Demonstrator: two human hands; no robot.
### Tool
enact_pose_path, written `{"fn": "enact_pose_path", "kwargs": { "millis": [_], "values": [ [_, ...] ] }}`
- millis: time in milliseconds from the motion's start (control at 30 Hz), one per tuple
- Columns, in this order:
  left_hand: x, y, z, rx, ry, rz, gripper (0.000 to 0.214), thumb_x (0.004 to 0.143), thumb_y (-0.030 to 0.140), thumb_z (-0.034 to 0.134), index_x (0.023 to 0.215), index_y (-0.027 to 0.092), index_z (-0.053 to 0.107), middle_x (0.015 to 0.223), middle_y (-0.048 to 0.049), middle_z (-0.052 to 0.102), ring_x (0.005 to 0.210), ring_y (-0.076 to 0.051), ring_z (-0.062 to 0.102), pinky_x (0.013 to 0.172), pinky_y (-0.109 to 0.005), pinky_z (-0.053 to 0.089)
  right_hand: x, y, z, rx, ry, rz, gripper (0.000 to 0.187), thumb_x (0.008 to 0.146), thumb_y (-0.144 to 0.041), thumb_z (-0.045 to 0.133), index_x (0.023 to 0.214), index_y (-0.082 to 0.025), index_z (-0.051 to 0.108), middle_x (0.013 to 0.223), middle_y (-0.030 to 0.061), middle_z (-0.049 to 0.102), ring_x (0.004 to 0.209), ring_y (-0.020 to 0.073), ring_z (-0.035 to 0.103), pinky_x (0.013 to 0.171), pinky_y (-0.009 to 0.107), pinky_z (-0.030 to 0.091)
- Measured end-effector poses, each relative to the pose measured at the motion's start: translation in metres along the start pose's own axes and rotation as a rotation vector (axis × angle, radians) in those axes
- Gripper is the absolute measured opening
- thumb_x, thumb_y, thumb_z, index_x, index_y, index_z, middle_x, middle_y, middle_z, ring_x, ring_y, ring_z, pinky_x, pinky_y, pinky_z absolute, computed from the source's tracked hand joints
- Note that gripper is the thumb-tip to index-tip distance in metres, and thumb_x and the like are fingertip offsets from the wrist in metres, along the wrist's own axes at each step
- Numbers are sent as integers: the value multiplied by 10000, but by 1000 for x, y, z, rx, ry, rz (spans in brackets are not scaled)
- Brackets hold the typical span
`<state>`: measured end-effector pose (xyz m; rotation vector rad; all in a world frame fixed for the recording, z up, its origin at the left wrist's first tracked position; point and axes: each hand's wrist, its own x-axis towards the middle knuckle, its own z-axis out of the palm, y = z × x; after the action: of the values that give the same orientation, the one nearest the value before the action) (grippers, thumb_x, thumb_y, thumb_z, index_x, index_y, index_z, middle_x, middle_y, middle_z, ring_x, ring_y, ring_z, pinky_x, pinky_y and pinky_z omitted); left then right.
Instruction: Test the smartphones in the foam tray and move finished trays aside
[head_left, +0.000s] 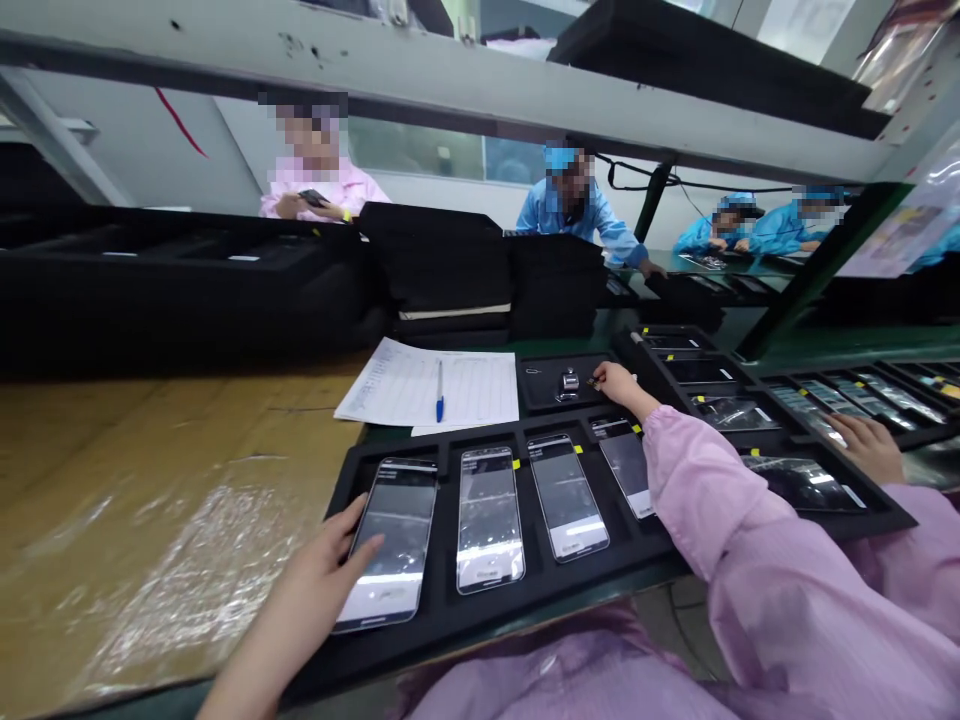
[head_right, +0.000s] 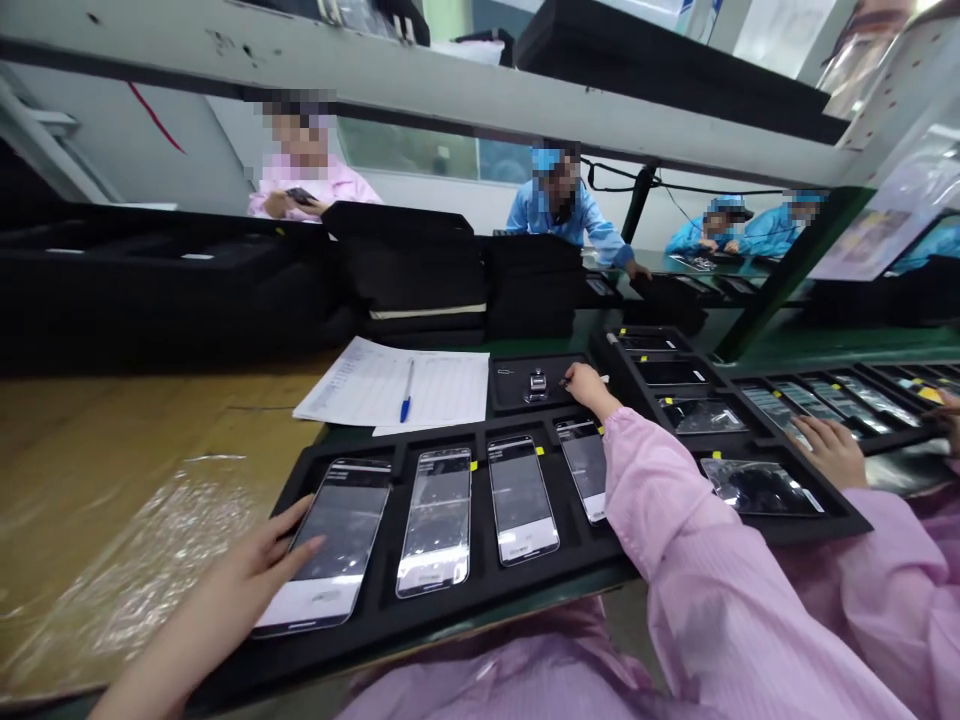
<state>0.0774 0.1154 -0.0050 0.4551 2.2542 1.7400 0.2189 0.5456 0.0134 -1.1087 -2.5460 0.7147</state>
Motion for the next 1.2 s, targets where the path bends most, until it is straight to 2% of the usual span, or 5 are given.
{"fn": "enact_pose_path", "kwargs": {
  "millis": [167,500,700,967,1200],
  "values": [
    [-14,21,45,682,-40,535,525,902,404,386,1265,74,572,1346,-213,543,1281,-353,489,1087,-559,373,9,8,-1,-19,-23,8,137,911,-243,624,896,-107,621,897,35,631,839,140,613,818,337,524],
    [25,46,117,941,-300,513,318,888,303,477,902,60,683,1060,-244,594,1094,-390,513,923,-539,418,-117,-63,-35,309,91,-239,183,887,-263,600,1024,-199,702,948,48,675,811,151,627,760,288,529],
    [32,50,107,689,-278,480,294,873,370,487,812,120,628,1200,-234,533,1266,-409,374,1062,-597,262,-202,-82,-13,1163,-401,18,323,734,-383,785,943,-151,704,798,60,713,729,163,704,626,237,587],
    [-12,44,78,-17,-597,111,579,705,460,704,1172,176,513,1180,-148,642,1079,-269,619,901,-404,507,-212,-79,-2,1417,-596,160,398,694,-385,833,794,-131,543,806,68,724,723,172,719,532,171,569],
    [-49,83,80,-687,-218,-242,505,614,307,829,1027,144,590,1081,-101,691,973,-230,662,787,-306,558,-243,-100,13,1363,-611,-17,317,827,-351,733,790,-142,496,950,98,716,889,149,704,657,176,576]
  ]
}}
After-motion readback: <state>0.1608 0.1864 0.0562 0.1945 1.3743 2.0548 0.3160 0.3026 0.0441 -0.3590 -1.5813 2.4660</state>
